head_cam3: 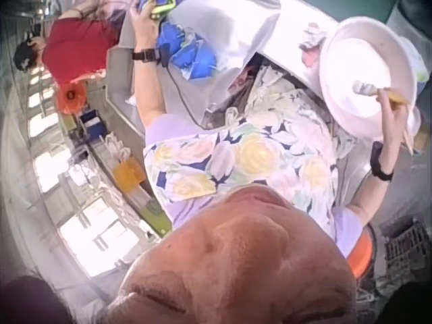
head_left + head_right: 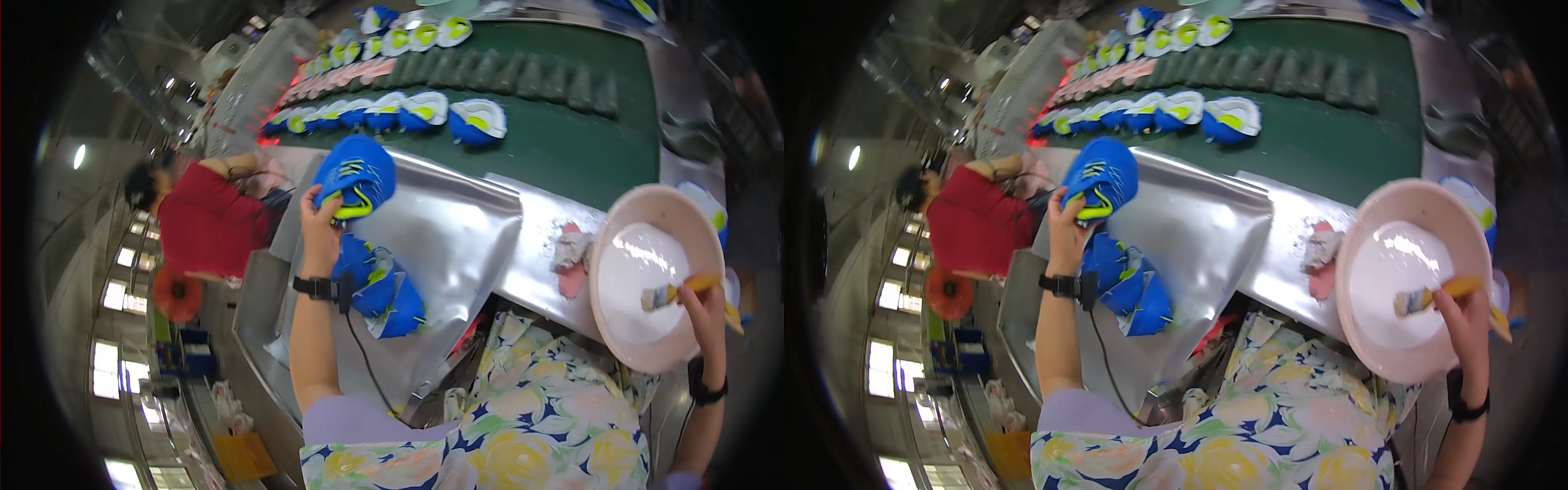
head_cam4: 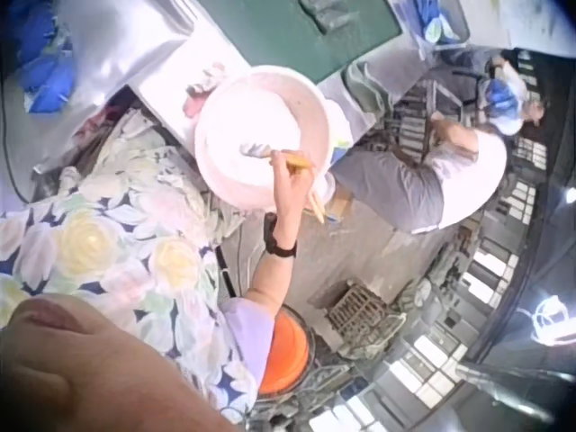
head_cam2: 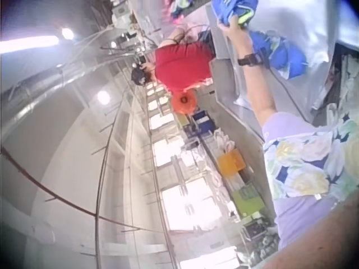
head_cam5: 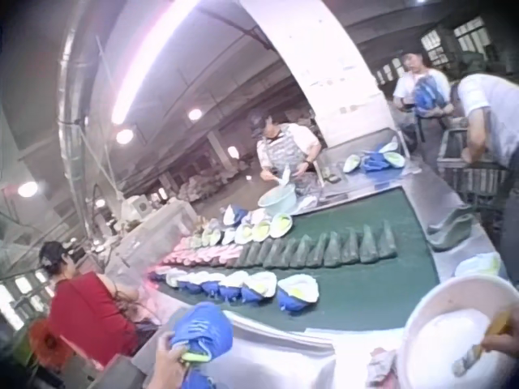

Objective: The person paints the interior of blue and green athletic shoes with white paint using a brush. They repeatedly dip the brush into a pink bowl of paint and apply it to the inside of the shoes, then place the treated shoes onto a green conveyor belt. Other workers are visible in the background performing similar tasks.

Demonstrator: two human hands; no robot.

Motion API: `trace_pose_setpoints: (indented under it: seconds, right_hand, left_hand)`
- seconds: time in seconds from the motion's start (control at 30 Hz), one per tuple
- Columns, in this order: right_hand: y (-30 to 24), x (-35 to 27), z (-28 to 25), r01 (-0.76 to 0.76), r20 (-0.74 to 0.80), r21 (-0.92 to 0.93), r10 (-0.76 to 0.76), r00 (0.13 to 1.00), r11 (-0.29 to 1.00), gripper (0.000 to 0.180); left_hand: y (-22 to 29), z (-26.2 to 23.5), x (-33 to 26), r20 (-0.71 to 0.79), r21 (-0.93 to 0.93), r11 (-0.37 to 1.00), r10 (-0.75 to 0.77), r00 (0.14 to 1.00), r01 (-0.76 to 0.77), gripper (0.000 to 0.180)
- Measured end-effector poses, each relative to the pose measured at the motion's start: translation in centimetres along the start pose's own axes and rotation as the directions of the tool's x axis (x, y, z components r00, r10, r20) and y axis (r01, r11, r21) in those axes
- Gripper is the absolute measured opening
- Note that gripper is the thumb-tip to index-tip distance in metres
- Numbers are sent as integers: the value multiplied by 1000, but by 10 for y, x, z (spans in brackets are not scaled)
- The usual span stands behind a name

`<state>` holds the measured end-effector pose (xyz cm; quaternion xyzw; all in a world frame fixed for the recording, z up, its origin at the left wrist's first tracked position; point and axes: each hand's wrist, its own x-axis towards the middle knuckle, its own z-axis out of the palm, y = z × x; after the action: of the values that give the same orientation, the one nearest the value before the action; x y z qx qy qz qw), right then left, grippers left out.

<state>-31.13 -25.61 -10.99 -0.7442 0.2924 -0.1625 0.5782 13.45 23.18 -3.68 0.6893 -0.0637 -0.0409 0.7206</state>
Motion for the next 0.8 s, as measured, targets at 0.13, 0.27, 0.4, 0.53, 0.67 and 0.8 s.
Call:
trace_pose_setpoints:
  seconds: [0.13, 0.27, 0.4, 0.53, 0.67, 0.8]
  right_hand:
    - [-6, 22, 13, -11, 38, -157, 17, 999, 988, 20]
    - [-3, 46, 23, 21, 52, -261, -8, 999, 965, 28]
    - [22, 68, 47, 6, 83, -357, 26, 996, 934, 31]
    - [10, 59, 99, 163, 345, -405, -15, 939, 900, 28]
    - [-16, 34, 77, 316, 491, -457, -61, 869, 832, 22]
    - [-19, 21, 27, 252, 276, -367, -154, 949, 895, 17]
  left_hand:
    - [-88, 59, -55, 206, 48, 881, -470, 858, 471, 53]
    - [-184, 66, -90, 398, 859, 320, 72, 915, -399, 68]
    - [-122, 131, -118, 798, 583, -129, 275, 536, -802, 66]
    - [-125, 130, -81, 890, 431, -32, 182, 419, -902, 52]
    - [-107, 94, -44, 806, 543, 124, 200, 557, -831, 42]
    - [-50, 106, -37, 528, 483, 804, 47, 848, -346, 34]
